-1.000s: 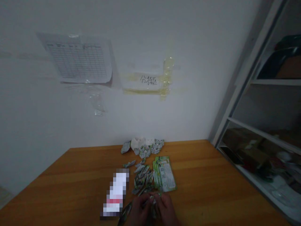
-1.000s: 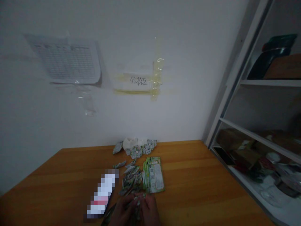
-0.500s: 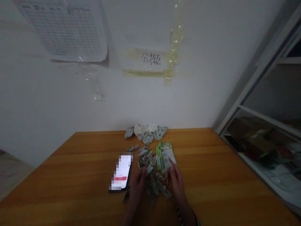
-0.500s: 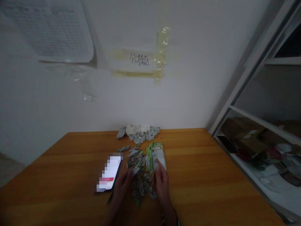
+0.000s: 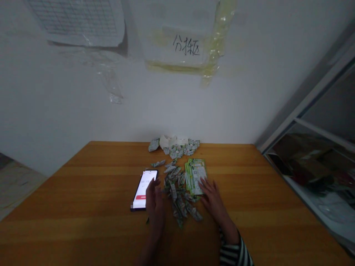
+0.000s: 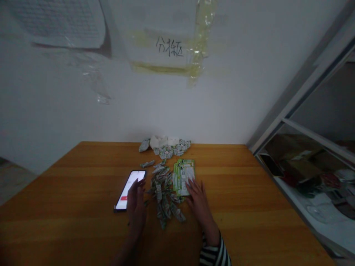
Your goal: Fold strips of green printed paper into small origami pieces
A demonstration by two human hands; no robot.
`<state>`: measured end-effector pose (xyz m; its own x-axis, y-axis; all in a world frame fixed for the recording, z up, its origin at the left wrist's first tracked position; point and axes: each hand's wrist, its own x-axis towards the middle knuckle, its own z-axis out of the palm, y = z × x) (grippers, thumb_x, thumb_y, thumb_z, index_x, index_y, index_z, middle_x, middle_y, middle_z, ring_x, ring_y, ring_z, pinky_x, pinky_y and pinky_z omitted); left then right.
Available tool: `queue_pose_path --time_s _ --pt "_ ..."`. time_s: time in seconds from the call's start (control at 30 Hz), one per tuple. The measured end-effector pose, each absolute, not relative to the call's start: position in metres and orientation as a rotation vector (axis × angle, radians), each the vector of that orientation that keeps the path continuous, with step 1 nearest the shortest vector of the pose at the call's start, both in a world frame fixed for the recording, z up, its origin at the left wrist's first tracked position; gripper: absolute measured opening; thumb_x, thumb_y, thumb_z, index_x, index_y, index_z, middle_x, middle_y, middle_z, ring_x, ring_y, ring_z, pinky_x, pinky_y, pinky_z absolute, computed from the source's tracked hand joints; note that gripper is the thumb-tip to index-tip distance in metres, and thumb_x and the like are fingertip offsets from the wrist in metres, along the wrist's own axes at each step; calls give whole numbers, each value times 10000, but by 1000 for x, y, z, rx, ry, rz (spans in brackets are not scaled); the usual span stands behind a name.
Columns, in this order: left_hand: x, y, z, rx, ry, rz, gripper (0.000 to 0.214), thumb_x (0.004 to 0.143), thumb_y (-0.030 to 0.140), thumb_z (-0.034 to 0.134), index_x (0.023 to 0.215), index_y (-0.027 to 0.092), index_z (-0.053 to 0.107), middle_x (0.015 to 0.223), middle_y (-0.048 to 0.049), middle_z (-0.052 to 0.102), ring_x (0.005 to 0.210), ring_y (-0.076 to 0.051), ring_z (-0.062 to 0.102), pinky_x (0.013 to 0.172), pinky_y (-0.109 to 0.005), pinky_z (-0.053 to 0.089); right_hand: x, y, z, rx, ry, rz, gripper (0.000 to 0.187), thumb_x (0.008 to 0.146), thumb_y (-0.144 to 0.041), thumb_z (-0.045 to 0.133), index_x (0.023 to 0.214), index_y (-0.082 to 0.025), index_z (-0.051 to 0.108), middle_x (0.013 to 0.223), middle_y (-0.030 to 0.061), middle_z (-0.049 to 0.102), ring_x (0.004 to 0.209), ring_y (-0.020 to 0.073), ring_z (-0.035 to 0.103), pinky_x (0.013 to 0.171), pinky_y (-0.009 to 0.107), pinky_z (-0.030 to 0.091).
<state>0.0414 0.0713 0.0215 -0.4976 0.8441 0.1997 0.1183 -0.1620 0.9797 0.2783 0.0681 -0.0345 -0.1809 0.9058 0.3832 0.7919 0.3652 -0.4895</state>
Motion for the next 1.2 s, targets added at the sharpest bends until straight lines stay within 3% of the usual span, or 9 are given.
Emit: queue_pose_path --time_s 0.2,0.33,0.53,0.77,0.97,1.2 --pt "38 72 22 989 1559 1668 409 918 474 480 1243 229 517 1178 -83 606 1117 -222 579 1014 -387 419 280 71 -36 -1514 -2047 235 413 898 -219 560 1309 -255 567 1356 92 575 1293 281 501 1135 618 189" --pt "37 72 19 983 1530 1643 402 916 474 486 1243 239 501 1169 -77 605 1115 -220 581 1003 -383 425 282 71 -32 -1498 -2088 239 502 852 -271 646 1339 -245 530 1362 108 565 1286 305 505 1122 657 168" --pt "39 71 24 901 1472 1594 402 902 493 503 1215 241 513 1169 -82 615 1011 -204 629 902 -356 490 284 70 -28 -1471 -2111 164 408 877 -237 605 1284 -257 583 1308 101 615 1244 286 551 1129 632 188" --pt "38 70 28 855 1427 1572 434 879 514 531 1212 235 522 1170 -88 615 948 -200 650 798 -326 528 288 71 -28 -1449 -2145 119 561 840 -274 634 1379 -252 479 1328 106 599 1245 288 550 1119 615 227" --pt "34 71 24 867 1436 1536 446 876 534 520 1209 237 519 1155 -90 625 976 -217 651 807 -341 530 287 71 -33 -1455 -2093 71 484 896 -251 572 1370 -253 479 1312 82 616 1214 261 579 1128 566 244" --pt "36 71 24 955 1411 1517 448 865 553 519 1139 204 578 1032 -90 680 894 -227 680 759 -357 561 286 74 -38 -1501 -1884 158 310 956 -244 458 1224 -224 612 1212 82 684 1138 239 629 1139 533 228"
